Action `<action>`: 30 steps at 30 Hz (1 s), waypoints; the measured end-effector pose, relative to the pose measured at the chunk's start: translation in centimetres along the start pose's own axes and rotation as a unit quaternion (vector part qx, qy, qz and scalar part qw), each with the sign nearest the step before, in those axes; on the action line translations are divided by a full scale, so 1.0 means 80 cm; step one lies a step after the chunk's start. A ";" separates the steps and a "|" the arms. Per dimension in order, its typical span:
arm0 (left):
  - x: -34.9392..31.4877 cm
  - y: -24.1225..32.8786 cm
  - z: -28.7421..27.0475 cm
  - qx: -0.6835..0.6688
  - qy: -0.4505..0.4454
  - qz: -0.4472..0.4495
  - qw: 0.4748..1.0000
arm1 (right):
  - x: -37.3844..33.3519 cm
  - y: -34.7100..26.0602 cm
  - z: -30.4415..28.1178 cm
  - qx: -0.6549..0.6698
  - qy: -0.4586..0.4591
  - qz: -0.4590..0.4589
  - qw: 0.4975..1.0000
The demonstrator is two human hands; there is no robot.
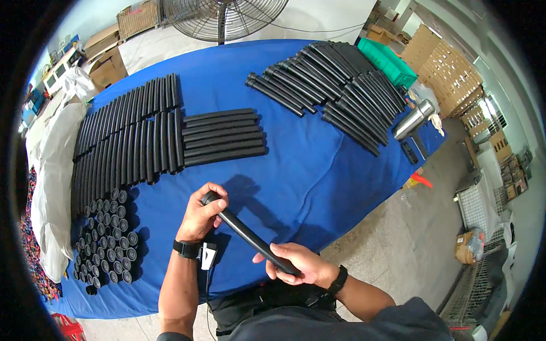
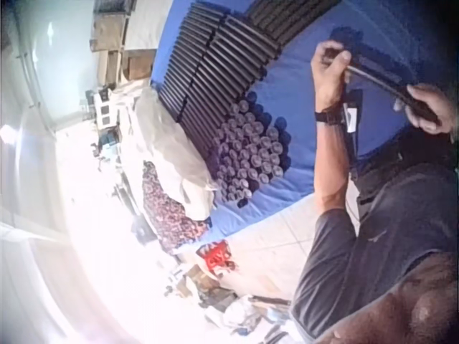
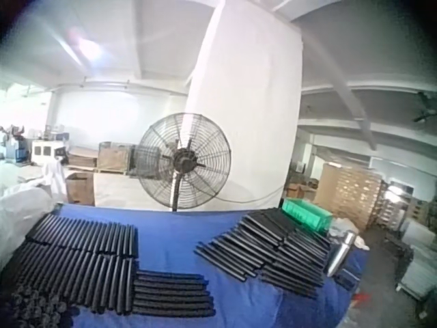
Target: The person repeatedly picks up a black cylindrical pipe and a small circular cap from a blue table. They insert the cap into the open end of the pipe, rotate the assembly to check the fit, and then place the completed unit back onto the table among other similar items.
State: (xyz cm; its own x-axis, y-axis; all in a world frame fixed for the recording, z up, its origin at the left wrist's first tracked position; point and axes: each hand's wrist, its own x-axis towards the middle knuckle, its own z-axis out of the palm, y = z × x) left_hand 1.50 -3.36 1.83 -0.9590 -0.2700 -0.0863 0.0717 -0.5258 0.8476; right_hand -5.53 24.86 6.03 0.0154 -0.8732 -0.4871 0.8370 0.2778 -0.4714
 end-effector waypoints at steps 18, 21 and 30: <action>-0.002 -0.001 0.000 0.009 0.004 0.026 1.000 | 0.002 -0.005 0.005 -0.165 0.060 -0.026 0.984; 0.000 -0.006 -0.002 0.010 0.012 0.024 1.000 | 0.003 -0.001 0.004 -0.148 0.062 -0.023 0.987; 0.001 -0.008 0.002 0.012 0.031 0.028 0.999 | 0.006 0.003 0.004 -0.148 0.071 -0.030 0.986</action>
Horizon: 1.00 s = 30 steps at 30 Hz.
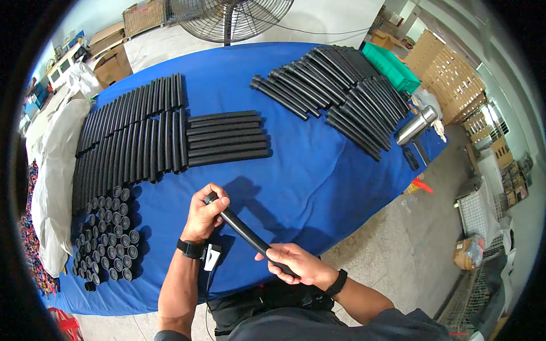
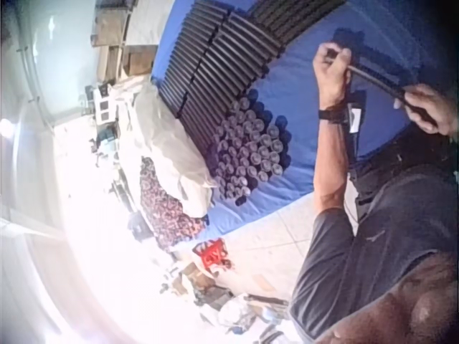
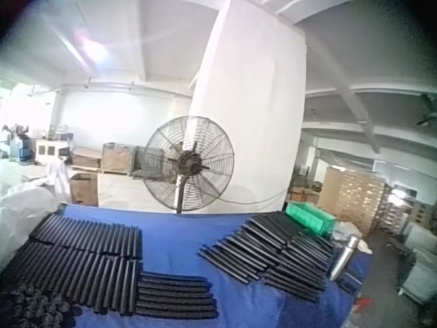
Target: The person repeatedly picks up a black cylindrical pipe and a small circular cap from a blue table. They insert the cap into the open end of the pipe, rotate the assembly to check the fit, and then place the completed unit back onto the table among other similar items.
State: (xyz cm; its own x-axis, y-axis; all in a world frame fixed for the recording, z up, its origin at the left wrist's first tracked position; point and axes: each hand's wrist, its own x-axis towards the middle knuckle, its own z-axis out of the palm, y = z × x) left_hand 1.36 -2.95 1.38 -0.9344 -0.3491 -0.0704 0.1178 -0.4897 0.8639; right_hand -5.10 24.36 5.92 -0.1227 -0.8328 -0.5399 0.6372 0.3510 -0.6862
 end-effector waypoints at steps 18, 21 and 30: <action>-0.008 0.020 -0.005 0.042 -0.139 -0.063 0.987 | -0.019 0.000 -0.021 0.007 -0.038 0.016 0.999; -0.008 0.022 -0.005 0.097 -0.117 -0.094 0.984 | -0.016 0.000 -0.011 -0.186 0.067 -0.021 0.980; -0.008 0.017 -0.009 0.052 -0.128 -0.080 0.987 | -0.017 0.001 -0.016 0.003 0.011 0.001 1.000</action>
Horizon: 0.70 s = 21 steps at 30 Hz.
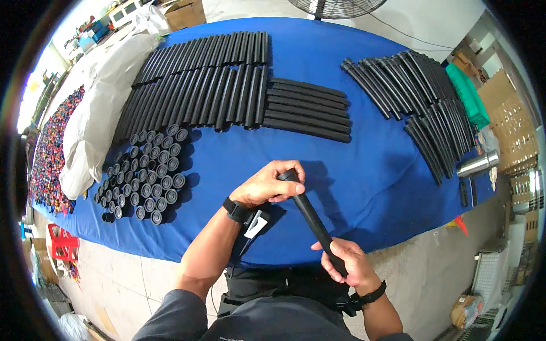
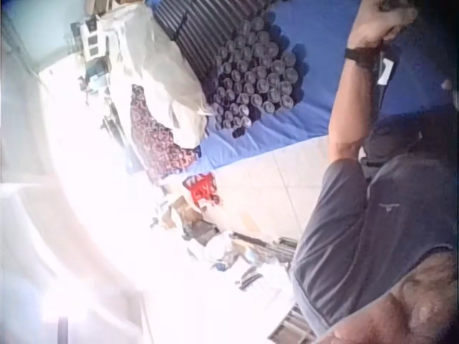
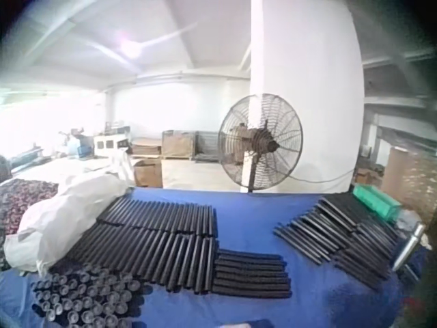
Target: The person repeatedly picks up a black cylindrical pipe and a small circular cap from a blue table. They insert the cap into the open end of the pipe, rotate the assembly to check the fit, and then place the completed unit back onto the table among other similar items.
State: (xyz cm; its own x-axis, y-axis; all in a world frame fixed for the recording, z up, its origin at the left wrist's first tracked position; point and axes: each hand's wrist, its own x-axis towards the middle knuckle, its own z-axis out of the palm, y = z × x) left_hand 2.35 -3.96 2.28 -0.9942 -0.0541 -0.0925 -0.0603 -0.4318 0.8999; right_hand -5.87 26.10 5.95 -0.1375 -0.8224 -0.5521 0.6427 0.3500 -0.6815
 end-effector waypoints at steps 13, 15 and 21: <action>-0.002 0.003 -0.001 -0.001 0.025 0.008 1.000 | 0.009 0.000 0.004 -0.056 0.036 -0.036 0.997; -0.002 0.002 -0.002 -0.008 0.021 0.012 1.000 | 0.009 0.002 0.003 -0.053 0.034 -0.035 0.997; 0.000 -0.005 -0.007 -0.035 -0.001 0.023 0.999 | 0.008 0.003 0.004 -0.045 0.029 -0.036 0.998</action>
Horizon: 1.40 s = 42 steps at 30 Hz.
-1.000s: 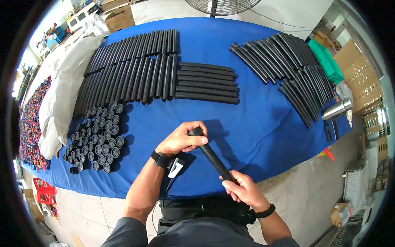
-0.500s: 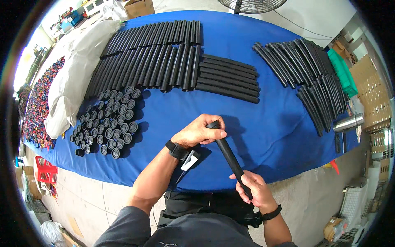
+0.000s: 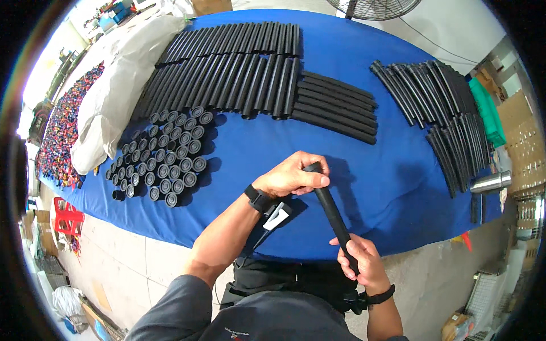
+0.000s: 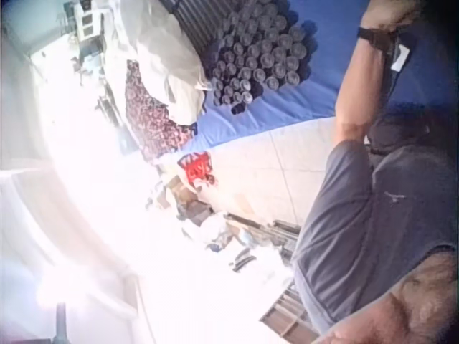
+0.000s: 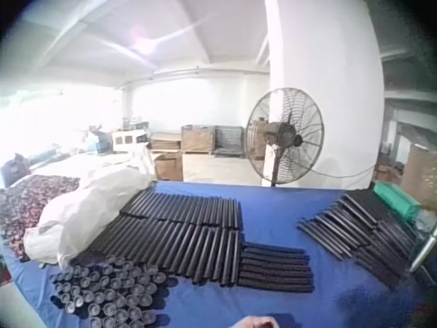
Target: The person repeatedly picks up a black cylindrical pipe and a small circular cap from a blue table. They insert the cap into the open end of the pipe, rotate the assembly to check the fit, and then place the completed unit back onto the table among other similar items.
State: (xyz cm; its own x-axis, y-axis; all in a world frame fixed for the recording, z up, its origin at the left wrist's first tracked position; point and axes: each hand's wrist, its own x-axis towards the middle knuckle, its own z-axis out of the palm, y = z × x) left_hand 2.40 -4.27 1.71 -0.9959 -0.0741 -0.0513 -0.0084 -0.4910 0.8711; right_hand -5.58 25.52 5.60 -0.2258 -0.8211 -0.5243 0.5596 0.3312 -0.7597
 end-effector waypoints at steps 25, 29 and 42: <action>0.003 0.002 0.006 0.093 0.010 -0.009 0.996 | 0.002 0.014 -0.011 -0.205 0.075 -0.077 0.973; 0.002 -0.002 0.004 0.071 -0.016 0.028 0.997 | -0.008 -0.018 0.011 -0.020 0.003 0.002 1.000; -0.006 0.000 0.002 0.059 -0.011 0.024 0.998 | -0.003 -0.007 0.000 0.093 -0.055 0.043 0.993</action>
State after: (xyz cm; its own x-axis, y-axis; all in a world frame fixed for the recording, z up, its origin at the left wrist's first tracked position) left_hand 2.89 -4.10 1.80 -0.9971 -0.0755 0.0021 0.0308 -0.3819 0.9237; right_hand -5.82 25.51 6.17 -0.0886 -0.8425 -0.5313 0.7129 0.3189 -0.6245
